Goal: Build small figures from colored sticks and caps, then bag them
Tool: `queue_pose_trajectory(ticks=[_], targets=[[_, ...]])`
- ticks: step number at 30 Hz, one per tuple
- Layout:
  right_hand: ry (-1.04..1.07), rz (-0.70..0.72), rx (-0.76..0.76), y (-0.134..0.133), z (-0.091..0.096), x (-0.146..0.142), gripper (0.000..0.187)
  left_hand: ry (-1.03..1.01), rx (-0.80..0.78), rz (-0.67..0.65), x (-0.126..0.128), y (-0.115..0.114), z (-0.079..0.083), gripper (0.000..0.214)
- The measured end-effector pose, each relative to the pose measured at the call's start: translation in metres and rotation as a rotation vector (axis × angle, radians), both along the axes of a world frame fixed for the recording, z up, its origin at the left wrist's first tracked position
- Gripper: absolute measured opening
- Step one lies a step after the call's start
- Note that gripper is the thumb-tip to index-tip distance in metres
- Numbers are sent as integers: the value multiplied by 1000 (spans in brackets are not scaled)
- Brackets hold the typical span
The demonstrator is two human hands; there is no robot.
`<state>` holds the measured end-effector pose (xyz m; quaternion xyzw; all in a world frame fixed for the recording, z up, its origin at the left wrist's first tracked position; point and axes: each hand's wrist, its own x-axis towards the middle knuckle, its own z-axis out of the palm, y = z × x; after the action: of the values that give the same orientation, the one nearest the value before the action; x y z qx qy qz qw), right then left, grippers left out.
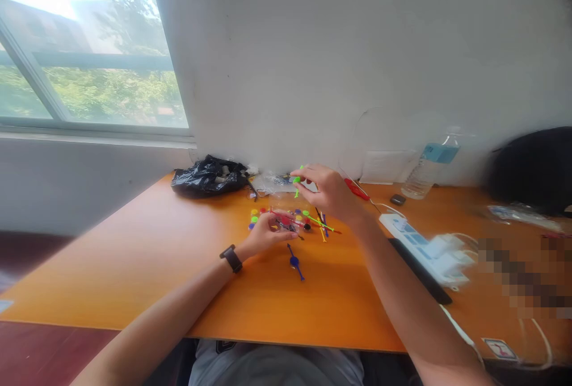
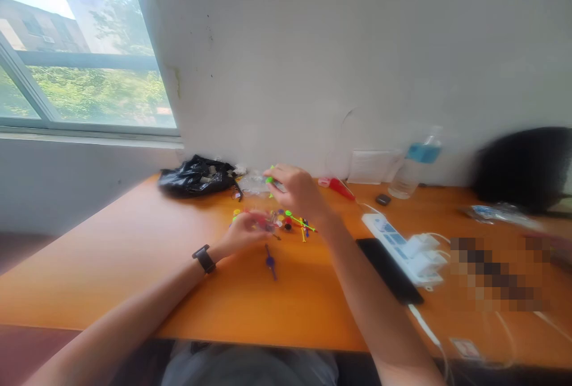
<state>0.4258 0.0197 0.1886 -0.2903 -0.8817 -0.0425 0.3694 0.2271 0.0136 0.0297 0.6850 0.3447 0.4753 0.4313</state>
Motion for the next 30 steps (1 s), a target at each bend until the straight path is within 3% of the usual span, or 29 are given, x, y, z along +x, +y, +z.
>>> queue_pose_trajectory(ticks=[4, 17, 30], targets=[[37, 61, -128, -4, 2, 3, 19, 4, 37, -12, 0, -1, 1, 45], [23, 138, -287, -10, 1, 0, 20, 21, 38, 5, 1, -5, 6, 51], [-16, 123, -298, -20, 2, -8, 22, 23, 46, -5, 0, -7, 11, 45]])
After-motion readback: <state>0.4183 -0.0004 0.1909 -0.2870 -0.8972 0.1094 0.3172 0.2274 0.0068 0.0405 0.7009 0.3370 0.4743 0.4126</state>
